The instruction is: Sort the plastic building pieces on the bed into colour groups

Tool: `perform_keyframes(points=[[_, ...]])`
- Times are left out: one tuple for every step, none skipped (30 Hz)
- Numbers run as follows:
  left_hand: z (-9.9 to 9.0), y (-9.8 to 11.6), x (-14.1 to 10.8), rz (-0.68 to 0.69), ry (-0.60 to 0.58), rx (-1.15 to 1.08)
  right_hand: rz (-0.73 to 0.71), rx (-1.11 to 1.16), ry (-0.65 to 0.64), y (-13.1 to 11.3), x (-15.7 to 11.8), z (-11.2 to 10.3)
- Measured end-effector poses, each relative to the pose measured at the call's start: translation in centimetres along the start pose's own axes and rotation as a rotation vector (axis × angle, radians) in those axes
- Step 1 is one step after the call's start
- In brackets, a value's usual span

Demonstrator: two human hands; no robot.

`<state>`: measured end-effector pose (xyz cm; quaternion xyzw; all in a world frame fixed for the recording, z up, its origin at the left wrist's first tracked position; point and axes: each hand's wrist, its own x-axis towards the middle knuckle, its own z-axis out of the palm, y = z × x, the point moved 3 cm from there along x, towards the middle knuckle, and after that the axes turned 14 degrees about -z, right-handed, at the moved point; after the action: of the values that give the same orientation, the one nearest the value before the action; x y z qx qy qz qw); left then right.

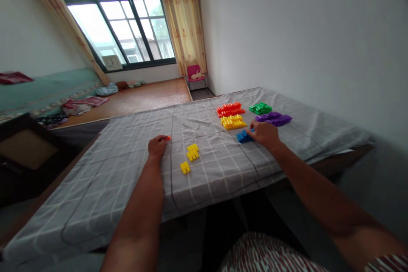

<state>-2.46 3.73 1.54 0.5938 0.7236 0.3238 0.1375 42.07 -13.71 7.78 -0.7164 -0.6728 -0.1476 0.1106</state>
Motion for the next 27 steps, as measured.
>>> perform_keyframes(points=[[0.2,0.0,0.0,0.003,-0.003,-0.008,-0.025,0.028,0.020,-0.3,0.2,-0.2],[0.3,0.0,0.0,0.008,-0.007,-0.010,-0.071,0.076,0.035,-1.0,0.5,-0.4],[0.4,0.0,0.0,0.011,-0.007,-0.006,-0.144,0.144,0.041,-2.1,1.0,-0.5],[0.5,0.0,0.0,0.015,-0.005,-0.003,-0.240,0.225,0.038,-3.5,1.4,-0.6],[0.6,0.0,0.0,0.016,-0.003,-0.001,-0.349,0.310,0.027,-5.4,1.9,-0.5],[0.7,0.0,0.0,0.015,-0.004,-0.002,-0.464,0.385,0.011,-7.4,2.2,-0.4],[0.7,0.0,0.0,0.014,-0.006,-0.005,-0.572,0.441,-0.008,-9.6,2.4,-0.3],[0.7,0.0,-0.1,0.010,-0.010,-0.011,-0.667,0.473,-0.026,-11.7,2.6,-0.1],[0.7,0.0,-0.1,0.007,-0.014,-0.017,-0.743,0.480,-0.041,-13.5,2.7,0.1],[0.7,-0.1,-0.1,0.005,-0.015,-0.023,-0.796,0.471,-0.055,-15.0,2.9,0.3],[0.6,-0.1,-0.1,0.004,-0.013,-0.031,-0.826,0.459,-0.066,-16.1,3.1,0.5],[0.6,-0.1,-0.1,0.004,-0.010,-0.039,-0.833,0.453,-0.074,-16.5,3.4,0.7],[0.6,-0.1,-0.1,0.006,-0.006,-0.046,-0.819,0.458,-0.078,-16.4,3.8,0.7],[0.6,-0.2,-0.1,0.009,-0.004,-0.052,-0.788,0.469,-0.077,-15.8,4.2,0.8],[0.6,-0.2,0.0,0.013,-0.003,-0.058,-0.742,0.478,-0.072,-14.7,4.8,0.8],[0.6,-0.1,0.0,0.015,-0.005,-0.061,-0.689,0.477,-0.064,-13.2,5.3,0.7],[0.6,-0.1,0.1,0.017,-0.009,-0.061,-0.637,0.463,-0.059,-11.5,5.9,0.7],[0.6,0.0,0.1,0.020,-0.013,-0.059,-0.595,0.439,-0.065,-9.9,6.3,0.8],[0.6,0.0,0.2,0.024,-0.016,-0.055,-0.570,0.411,-0.088,-8.4,6.6,0.9],[0.6,0.1,0.2,0.027,-0.018,-0.051,-0.570,0.390,-0.127,-7.2,6.8,1.2],[0.6,0.2,0.3,0.030,-0.020,-0.044,-0.595,0.376,-0.182,-6.3,6.7,1.5],[0.6,0.2,0.3,0.031,-0.020,-0.035,-0.635,0.366,-0.247,-5.9,6.4,1.9],[0.6,0.2,0.3,0.031,-0.020,-0.026,-0.679,0.354,-0.311,-5.6,6.0,2.3],[0.6,0.2,0.3,0.031,-0.020,-0.016,-0.715,0.335,-0.363,-5.5,5.5,2.6],[0.6,0.2,0.2,0.032,-0.021,-0.007,-0.739,0.308,-0.399,-5.5,5.0,2.7],[0.6,0.2,0.2,0.036,-0.023,0.004,-0.747,0.271,-0.421,-5.4,4.6,2.8],[0.6,0.3,0.1,0.040,-0.024,0.017,-0.737,0.226,-0.434,-5.3,4.3,2.7]])
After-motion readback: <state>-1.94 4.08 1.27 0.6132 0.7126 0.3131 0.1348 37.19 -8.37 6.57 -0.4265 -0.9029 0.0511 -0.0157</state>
